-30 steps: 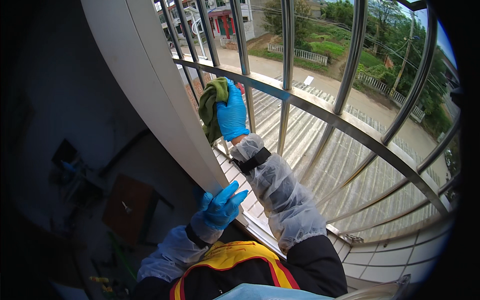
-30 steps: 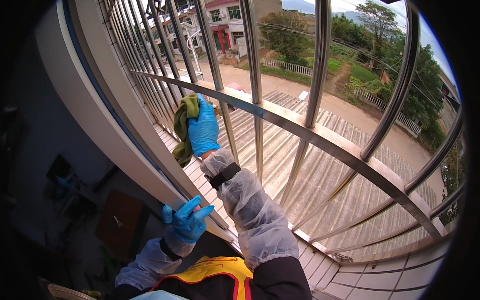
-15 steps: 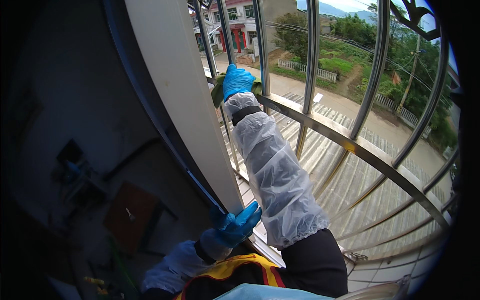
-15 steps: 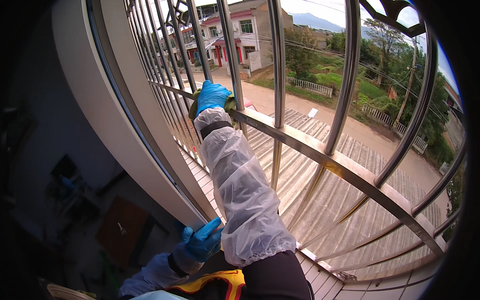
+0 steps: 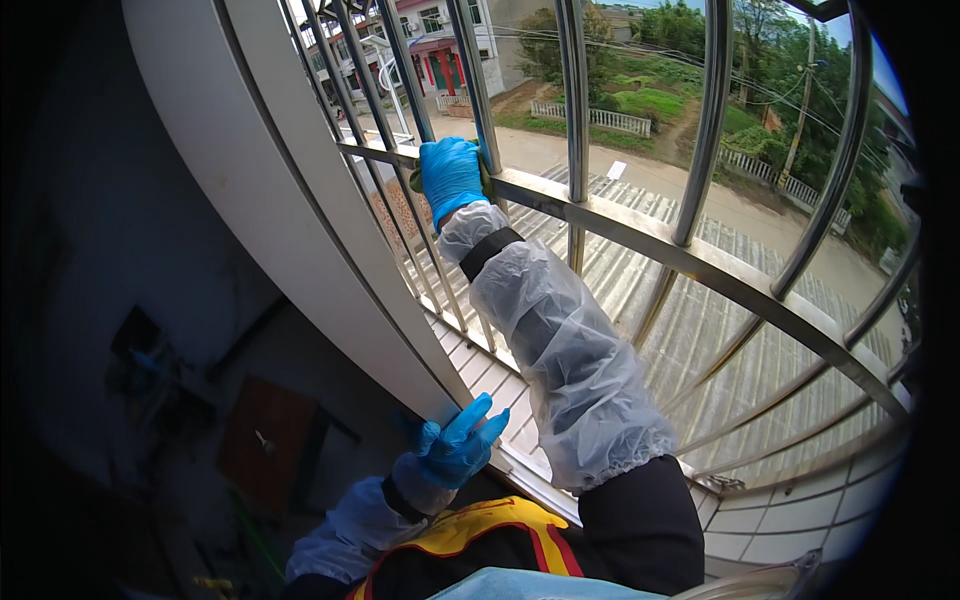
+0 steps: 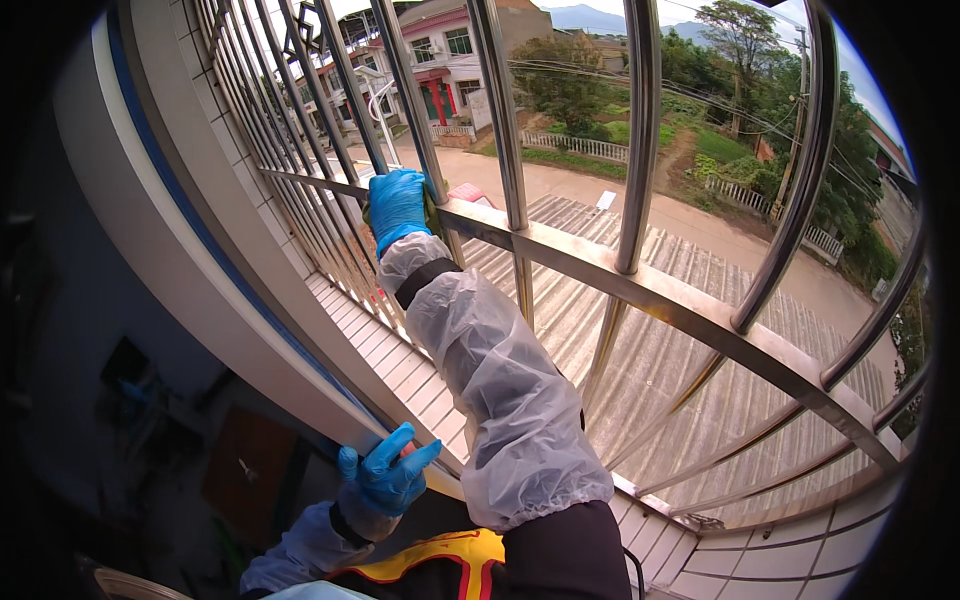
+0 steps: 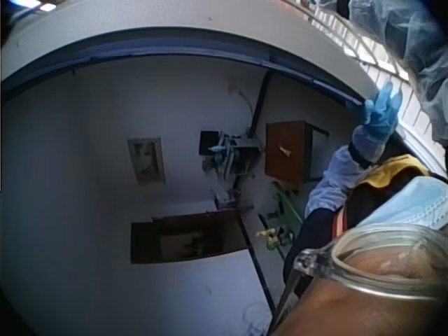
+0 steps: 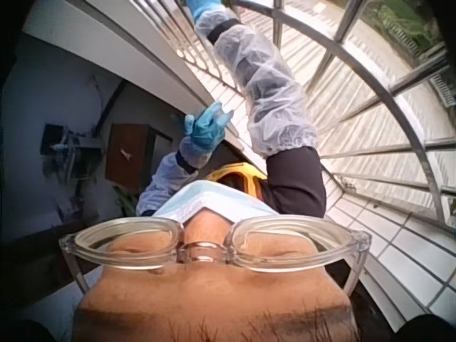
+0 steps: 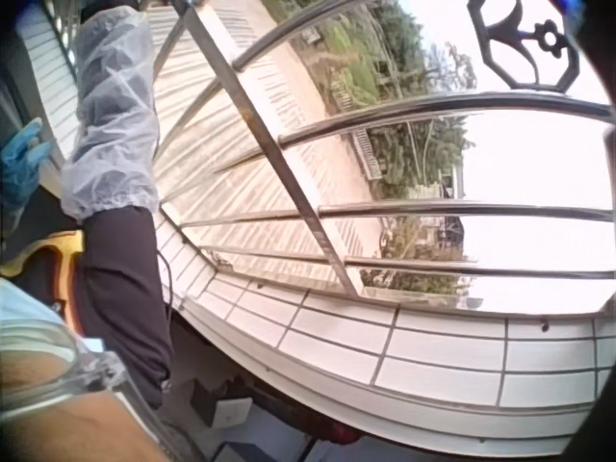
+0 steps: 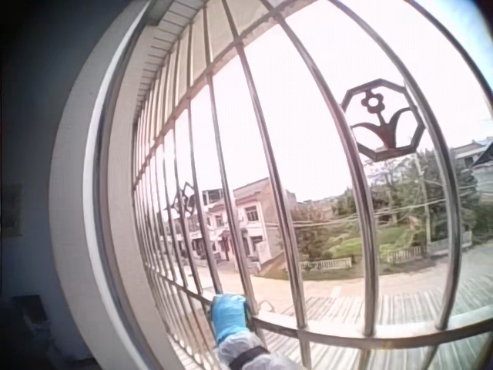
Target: The person wipes the interior window frame and glass with a green cloth, moving along the frame and across the pane. The person also wipes the metal security bars and the window sill while standing inside a room.
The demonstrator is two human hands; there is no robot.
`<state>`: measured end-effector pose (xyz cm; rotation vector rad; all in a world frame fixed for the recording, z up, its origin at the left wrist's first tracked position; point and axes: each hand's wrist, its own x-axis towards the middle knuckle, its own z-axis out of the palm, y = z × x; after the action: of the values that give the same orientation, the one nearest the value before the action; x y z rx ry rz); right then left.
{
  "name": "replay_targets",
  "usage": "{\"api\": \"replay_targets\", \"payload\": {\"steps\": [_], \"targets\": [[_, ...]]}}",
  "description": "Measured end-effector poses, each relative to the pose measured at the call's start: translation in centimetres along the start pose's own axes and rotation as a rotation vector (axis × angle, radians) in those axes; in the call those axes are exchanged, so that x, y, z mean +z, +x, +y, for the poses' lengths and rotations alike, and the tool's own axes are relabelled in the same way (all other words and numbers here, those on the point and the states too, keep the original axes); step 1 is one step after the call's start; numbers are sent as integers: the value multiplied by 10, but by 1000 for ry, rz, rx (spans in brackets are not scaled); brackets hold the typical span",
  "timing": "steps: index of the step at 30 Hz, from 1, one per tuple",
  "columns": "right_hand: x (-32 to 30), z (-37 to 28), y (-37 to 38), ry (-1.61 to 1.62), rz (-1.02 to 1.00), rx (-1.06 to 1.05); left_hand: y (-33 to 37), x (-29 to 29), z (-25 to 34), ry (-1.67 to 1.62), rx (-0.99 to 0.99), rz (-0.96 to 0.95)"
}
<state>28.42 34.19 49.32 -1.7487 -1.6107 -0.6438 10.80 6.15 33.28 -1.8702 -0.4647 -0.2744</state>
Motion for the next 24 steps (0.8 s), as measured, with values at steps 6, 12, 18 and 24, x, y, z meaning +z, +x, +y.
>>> {"api": "replay_targets", "payload": {"steps": [6,12,18,24], "targets": [[7,12,48,291,-342,292,0,6,9,-259,-96,44],[13,0,15,-142,-112,111,-1,6,15,-591,-298,58],[14,-4,12,-361,-79,67,-4,6,13,-2891,-411,265],[5,11,40,355,-298,98,8,-4,11,-3594,-328,471]]}}
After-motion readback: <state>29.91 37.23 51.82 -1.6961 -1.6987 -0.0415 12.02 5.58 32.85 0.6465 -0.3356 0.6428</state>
